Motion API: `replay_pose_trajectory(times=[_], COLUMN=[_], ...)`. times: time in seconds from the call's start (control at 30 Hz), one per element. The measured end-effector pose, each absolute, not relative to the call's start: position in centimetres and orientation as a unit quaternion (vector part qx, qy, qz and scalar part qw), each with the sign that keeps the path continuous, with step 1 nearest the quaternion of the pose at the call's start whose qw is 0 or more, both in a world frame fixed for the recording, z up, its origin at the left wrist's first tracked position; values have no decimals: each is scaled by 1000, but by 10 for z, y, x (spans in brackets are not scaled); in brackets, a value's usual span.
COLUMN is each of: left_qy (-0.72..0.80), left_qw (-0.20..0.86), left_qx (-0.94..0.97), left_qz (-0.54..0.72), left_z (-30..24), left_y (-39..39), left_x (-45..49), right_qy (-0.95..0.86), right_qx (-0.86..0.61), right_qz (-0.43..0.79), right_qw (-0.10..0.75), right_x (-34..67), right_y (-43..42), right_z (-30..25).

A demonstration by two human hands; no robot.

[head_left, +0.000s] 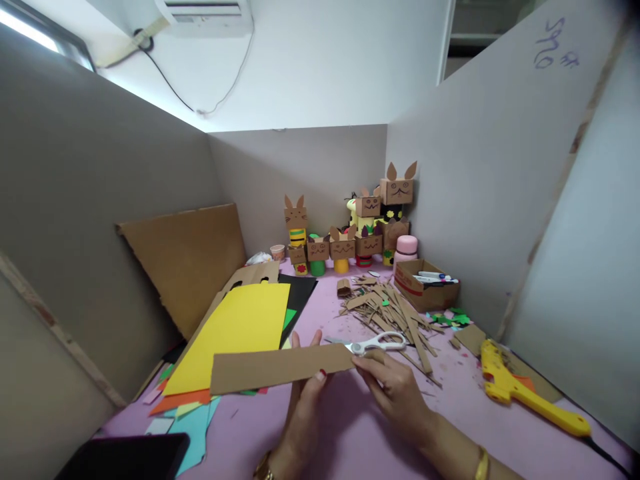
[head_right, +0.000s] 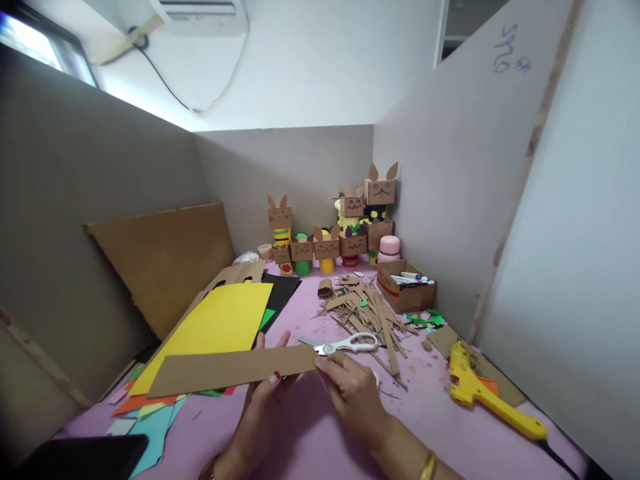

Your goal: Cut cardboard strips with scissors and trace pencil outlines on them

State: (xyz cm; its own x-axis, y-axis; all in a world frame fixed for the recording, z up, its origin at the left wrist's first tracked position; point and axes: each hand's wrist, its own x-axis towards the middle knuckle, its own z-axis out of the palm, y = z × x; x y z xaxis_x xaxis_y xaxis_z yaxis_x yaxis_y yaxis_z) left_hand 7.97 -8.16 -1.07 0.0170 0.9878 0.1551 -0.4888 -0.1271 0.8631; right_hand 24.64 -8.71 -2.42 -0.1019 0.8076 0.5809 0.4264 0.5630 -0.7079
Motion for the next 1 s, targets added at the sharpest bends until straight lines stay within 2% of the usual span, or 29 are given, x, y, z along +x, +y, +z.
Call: replay_pose_trajectory(times=[0.1,0.5,0.67,1.0], left_qy=[270,322,329,349], left_qw=[631,667,669,643], left_qx=[345,312,346,331], left_qz=[641,595,570,595], left_z=[-6,-6,-8,-13], left_y=[-77,-76,-75,-70], left_x=[80,86,83,82], right_qy=[-719,-524,-490,-473], right_qx=[-414,-430,-423,-423], right_qz=[225,455,484,490], right_qw=[511,578,589,598], right_x=[241,229,232,233], right_y=[-91,-87,-85,-85], right_z=[-22,-23,-21,-19])
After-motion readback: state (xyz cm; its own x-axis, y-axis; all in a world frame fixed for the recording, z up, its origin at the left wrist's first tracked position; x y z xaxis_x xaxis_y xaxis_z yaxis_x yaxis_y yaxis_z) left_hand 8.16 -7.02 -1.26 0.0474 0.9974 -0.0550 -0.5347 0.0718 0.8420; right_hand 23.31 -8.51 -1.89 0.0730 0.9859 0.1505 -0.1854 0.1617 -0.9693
